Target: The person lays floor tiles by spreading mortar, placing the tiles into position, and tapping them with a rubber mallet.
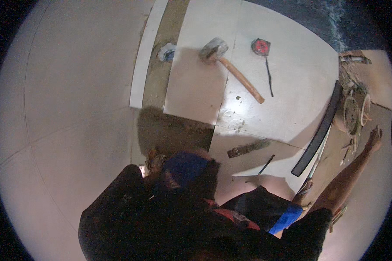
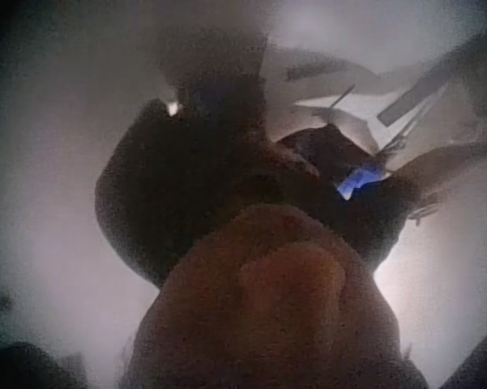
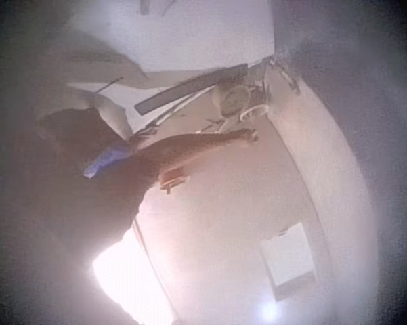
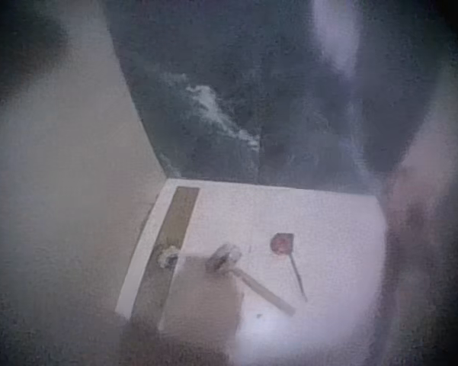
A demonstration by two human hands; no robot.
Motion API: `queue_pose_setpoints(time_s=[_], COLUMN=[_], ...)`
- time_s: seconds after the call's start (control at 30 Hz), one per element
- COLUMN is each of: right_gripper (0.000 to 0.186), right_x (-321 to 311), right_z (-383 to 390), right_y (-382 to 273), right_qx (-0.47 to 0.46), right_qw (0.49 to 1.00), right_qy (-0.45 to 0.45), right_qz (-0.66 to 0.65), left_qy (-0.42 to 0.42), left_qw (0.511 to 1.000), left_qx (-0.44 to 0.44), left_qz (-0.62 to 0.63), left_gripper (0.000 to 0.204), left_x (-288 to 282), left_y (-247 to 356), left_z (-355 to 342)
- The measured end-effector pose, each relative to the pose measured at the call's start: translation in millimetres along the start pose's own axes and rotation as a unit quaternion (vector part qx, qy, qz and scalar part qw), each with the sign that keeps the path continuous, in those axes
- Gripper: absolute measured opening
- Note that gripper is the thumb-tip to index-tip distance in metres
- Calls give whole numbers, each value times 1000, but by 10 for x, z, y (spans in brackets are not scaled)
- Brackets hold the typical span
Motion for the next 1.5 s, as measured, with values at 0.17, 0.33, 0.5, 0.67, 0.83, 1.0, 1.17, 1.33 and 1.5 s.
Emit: queue_pose_setpoints(time_s=[0.17,0.33,0.5,0.67,0.83,1.0,1.17,1.33,1.5], right_gripper=[43,44,47,40,37,40,43,36,31], right_x=[522,1779,2184,2389,2003,1777,1759,1927,1940], right_z=[702,2129,2662,2500,2753,3069,3360,3380,3514], right_y=[-1438,-3290,-4106,-4273,-4339,-4195,-4390,-4008,-3820], right_qx=[-254,-271,-358,-297,-277,-264,-265,-199,-120], right_qw=[963,924,924,943,937,904,889,867,849], right_qy=[-90,-219,-129,-147,-209,-258,-272,-294,-333], right_qz=[0,-155,-37,-10,-46,-215,-256,-350,-391], left_qy=[20,105,-31,1,128,449,517,525,234], left_qw=[1000,987,985,975,961,820,819,733,908], left_qx=[-7,-121,145,202,241,355,226,388,288], left_qz=[16,-23,-91,-95,50,17,-104,-194,-192], left_gripper=[44,45,42,36,23,20,23,25,33], left_x=[342,395,588,528,251,-867,-2129,-2884,-3238], left_y=[88,-9,-2,-35,140,675,575,943,769], left_z=[-122,-195,-569,-626,-458,-512,-1047,-1628,-2355])
Point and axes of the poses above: each hand's wrist, its own z-axis away from the middle knuckle, its own x-axis out of the palm, y = z × x, the point moved 3 cm from there along -z, towards the middle knuckle, and after that the axes turned 14 degrees about -y, right-handed, at the moved point
